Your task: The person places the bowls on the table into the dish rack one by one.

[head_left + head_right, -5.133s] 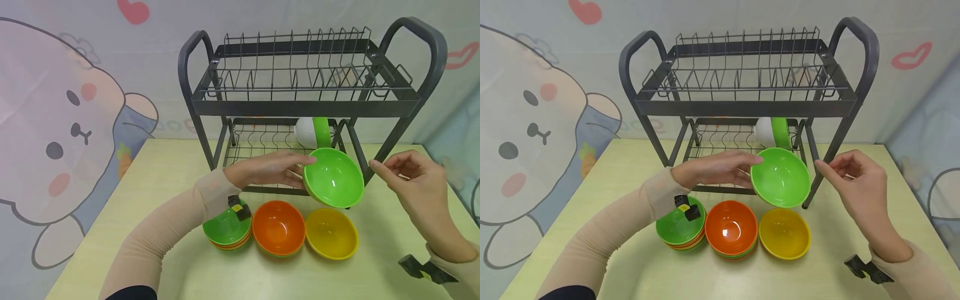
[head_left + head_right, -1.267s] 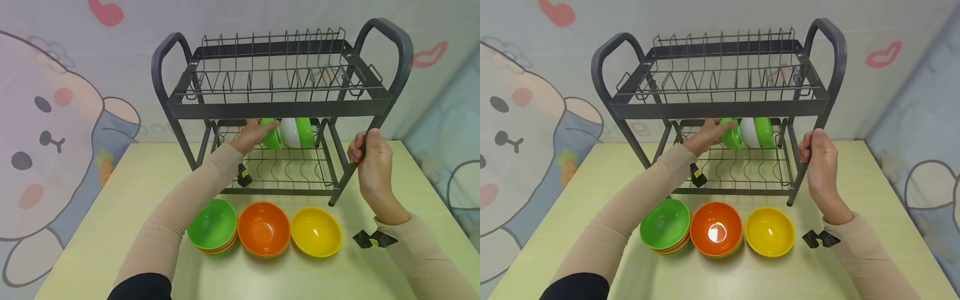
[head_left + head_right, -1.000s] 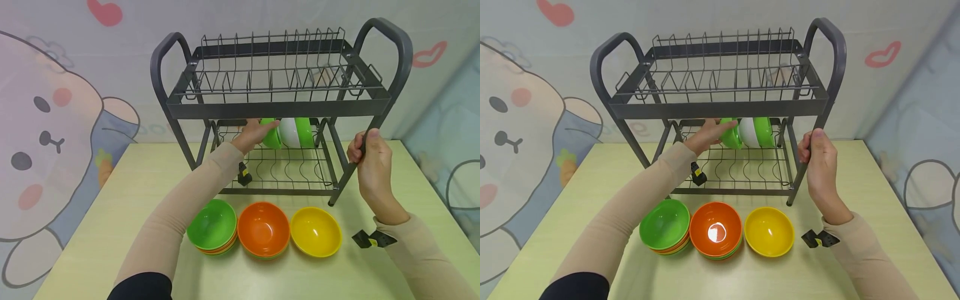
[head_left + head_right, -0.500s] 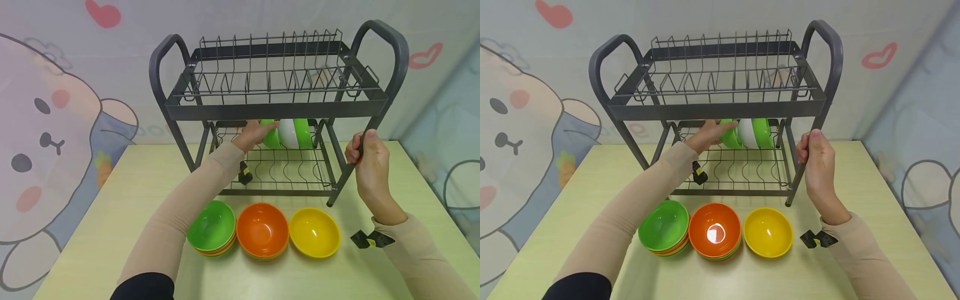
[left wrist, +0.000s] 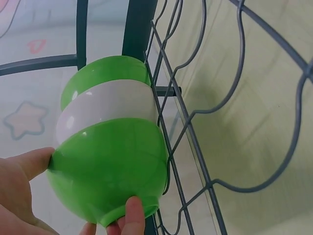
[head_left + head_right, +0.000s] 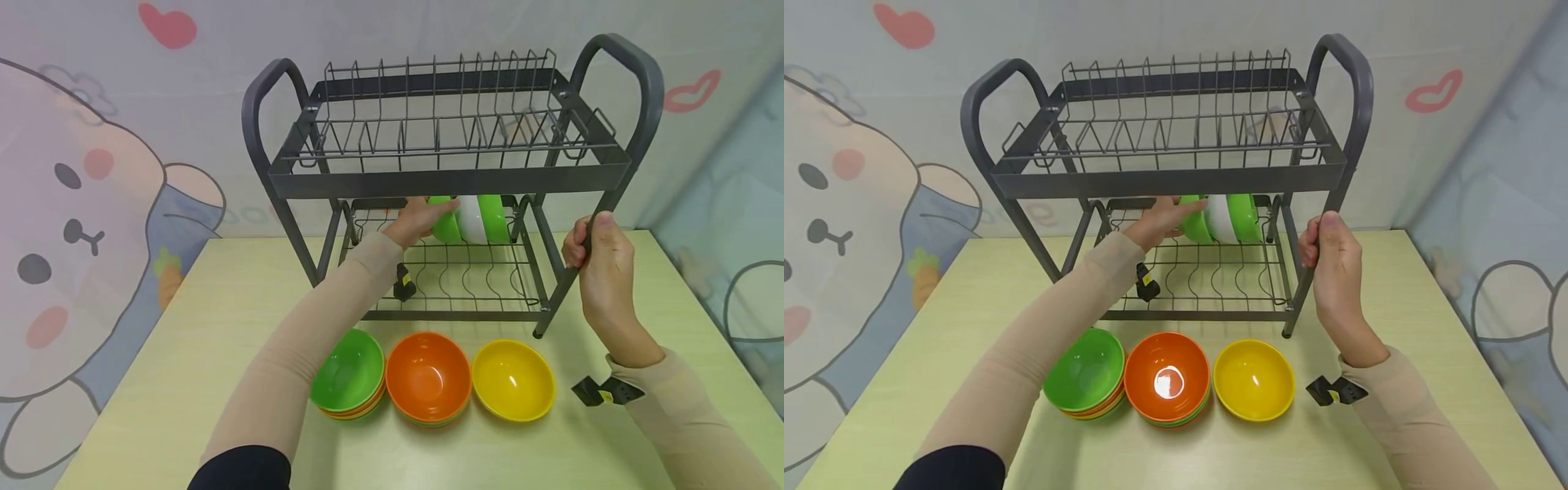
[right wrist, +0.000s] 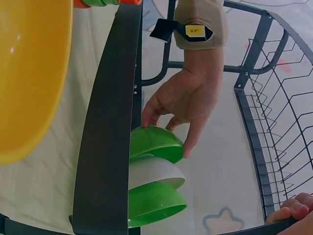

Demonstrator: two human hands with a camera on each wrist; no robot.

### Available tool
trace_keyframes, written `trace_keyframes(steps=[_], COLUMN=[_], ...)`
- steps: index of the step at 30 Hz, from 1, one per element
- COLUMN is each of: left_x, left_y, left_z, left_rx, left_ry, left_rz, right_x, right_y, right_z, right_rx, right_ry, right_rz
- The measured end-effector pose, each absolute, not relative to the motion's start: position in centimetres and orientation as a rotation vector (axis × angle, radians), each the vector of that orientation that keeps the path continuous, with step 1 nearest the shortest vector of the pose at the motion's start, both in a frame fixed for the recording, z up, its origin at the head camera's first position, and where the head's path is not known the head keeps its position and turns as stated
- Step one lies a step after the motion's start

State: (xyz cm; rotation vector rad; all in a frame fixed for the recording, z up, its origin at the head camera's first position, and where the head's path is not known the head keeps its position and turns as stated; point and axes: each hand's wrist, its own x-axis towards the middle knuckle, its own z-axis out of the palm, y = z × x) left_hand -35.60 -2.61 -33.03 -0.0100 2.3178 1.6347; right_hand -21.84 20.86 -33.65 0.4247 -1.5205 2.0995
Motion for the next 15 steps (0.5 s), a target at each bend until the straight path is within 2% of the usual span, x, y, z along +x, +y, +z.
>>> trace_keyframes(steps=[15], left_x=[-35.54], left_y=[-2.43], left_z=[-33.24], left_rx=[0.023], left_ry=[2.349], left_rz=[1.597], right_x=[-21.93], right_y=[20.84], right_z=[-33.72], right_rx=[0.420], right_ry=[-1.516], right_rz=[2.110])
